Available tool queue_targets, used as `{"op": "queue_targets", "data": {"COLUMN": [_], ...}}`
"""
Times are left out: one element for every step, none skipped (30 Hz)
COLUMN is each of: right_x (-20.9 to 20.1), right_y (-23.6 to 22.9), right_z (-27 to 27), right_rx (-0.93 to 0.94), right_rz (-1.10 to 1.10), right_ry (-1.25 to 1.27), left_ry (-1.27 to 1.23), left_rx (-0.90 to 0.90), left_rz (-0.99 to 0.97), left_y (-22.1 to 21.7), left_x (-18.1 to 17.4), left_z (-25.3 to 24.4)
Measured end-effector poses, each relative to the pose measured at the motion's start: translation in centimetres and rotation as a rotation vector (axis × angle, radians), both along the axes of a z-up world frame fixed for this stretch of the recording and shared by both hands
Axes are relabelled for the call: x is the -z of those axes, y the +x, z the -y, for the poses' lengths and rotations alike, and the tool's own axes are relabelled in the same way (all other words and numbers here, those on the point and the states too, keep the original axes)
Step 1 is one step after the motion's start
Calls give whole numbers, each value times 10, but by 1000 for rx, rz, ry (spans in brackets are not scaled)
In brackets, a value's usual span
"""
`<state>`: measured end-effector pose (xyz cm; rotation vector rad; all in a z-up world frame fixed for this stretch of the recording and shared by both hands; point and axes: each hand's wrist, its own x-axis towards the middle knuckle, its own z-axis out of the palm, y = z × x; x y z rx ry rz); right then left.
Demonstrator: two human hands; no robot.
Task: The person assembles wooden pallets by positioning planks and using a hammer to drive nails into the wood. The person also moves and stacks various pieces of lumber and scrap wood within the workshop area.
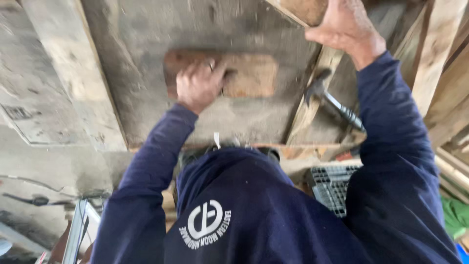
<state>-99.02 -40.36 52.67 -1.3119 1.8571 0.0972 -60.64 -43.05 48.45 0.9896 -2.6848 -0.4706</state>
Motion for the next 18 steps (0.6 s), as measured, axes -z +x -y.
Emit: {"op": "queue_targets", "data": {"right_x": [-13,-25,-33,-39,-41,-41,-35,-29,-26,-25,-22,-20,-15,-8,-2,1,-2,-3], "right_y": [8,14,20,22,24,26,30,33,35,38,39,42,54,71,82,88,100,110], "right_z": [-18,-36,-54,-70,-82,-93,-99,-104,-110,-117,-120,-122,-125,-128,-125,-125,-135,-143], "right_rx": [-98,-198,-296,-300,-309,-318,-311,-303,-287,-262,-248,-234,-289,-345,-406,-348,-279,-209], "right_rz": [-8,-14,-12,-17,-24,-30,8,46,76,86,98,110,92,73,55,88,131,173], "right_ry": [-143,-286,-419,-311,-220,-129,-161,-194,-227,-233,-240,-248,-210,-172,-142,-214,-270,-325], "left_ry": [54,6,-32,-71,-63,-56,-52,-43,-34,-25,-11,4,18,10,-5,-20,-33,-46], "left_rx": [6,7,11,16,20,24,30,43,64,84,80,75,68,88,102,117,105,94], "left_rz": [4,27,54,81,49,17,-13,-15,-24,-34,-21,-8,5,5,7,10,25,41], "left_y": [-6,-7,-4,-1,0,1,3,5,6,10,16,23,33,44,55,61,65,69], "left_x": [7,6,3,0,-1,-2,0,3,8,11,14,16,16,15,11,10,8,5], "left_z": [8,9,7,3,3,2,4,5,6,7,8,9,10,11,13,16,16,19]}}
